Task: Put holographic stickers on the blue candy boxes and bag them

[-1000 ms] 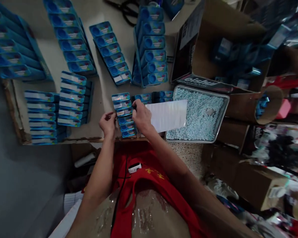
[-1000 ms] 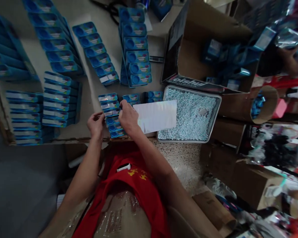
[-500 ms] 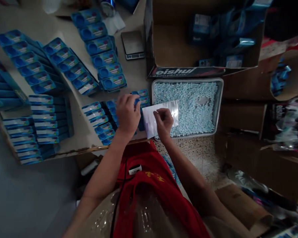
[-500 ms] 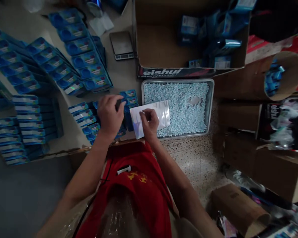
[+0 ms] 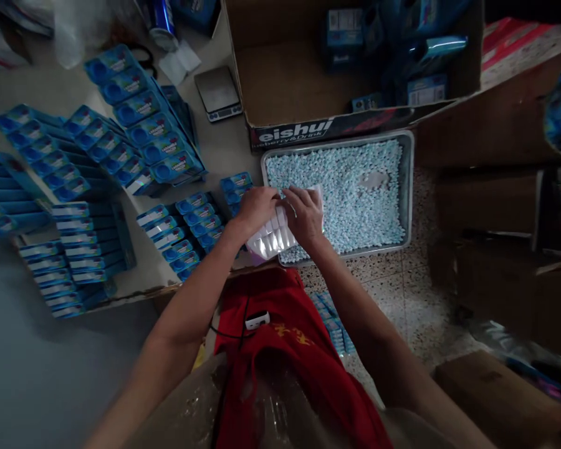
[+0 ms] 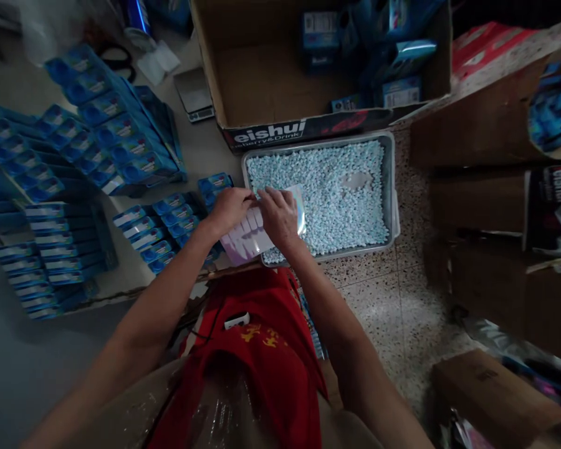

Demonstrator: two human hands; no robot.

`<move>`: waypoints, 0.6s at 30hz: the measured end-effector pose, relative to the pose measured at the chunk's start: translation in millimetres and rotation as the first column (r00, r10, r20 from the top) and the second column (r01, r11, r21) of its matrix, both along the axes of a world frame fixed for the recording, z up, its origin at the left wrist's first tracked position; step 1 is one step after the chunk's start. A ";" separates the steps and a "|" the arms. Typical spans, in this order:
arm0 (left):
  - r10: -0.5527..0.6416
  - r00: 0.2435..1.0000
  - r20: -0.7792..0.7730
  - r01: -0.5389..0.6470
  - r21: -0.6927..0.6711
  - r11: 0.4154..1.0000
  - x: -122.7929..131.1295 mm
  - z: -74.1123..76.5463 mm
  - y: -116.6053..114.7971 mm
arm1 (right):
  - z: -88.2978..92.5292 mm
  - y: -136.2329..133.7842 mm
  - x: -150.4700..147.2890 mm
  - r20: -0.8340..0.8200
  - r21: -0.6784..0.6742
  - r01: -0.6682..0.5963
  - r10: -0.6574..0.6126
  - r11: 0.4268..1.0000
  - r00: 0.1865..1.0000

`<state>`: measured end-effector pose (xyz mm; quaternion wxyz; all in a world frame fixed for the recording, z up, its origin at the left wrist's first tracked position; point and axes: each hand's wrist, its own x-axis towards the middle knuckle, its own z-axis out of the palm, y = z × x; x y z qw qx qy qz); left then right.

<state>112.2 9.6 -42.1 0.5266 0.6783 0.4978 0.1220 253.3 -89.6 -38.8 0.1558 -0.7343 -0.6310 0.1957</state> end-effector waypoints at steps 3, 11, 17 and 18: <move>0.026 1.000 -0.017 -0.027 -0.041 0.999 -16.8 11.0 1.0 | 3.3 1.9 -12.2 0.014 -0.038 -0.084 0.085 0.996 0.996; 0.150 0.988 -0.029 -0.153 -0.144 0.978 -66.1 3.9 6.3 | -2.4 -27.1 -42.0 0.016 -0.007 -0.259 0.259 0.966 0.966; 0.078 0.995 -0.067 -0.079 -0.026 0.997 -77.9 6.6 3.5 | 15.0 -34.9 -53.5 0.133 -0.041 -0.094 0.099 0.995 0.986; 0.022 0.996 -0.092 -0.023 -0.013 1.000 -78.2 8.7 1.7 | 17.4 -29.8 -55.4 0.158 -0.038 -0.086 0.091 0.996 0.983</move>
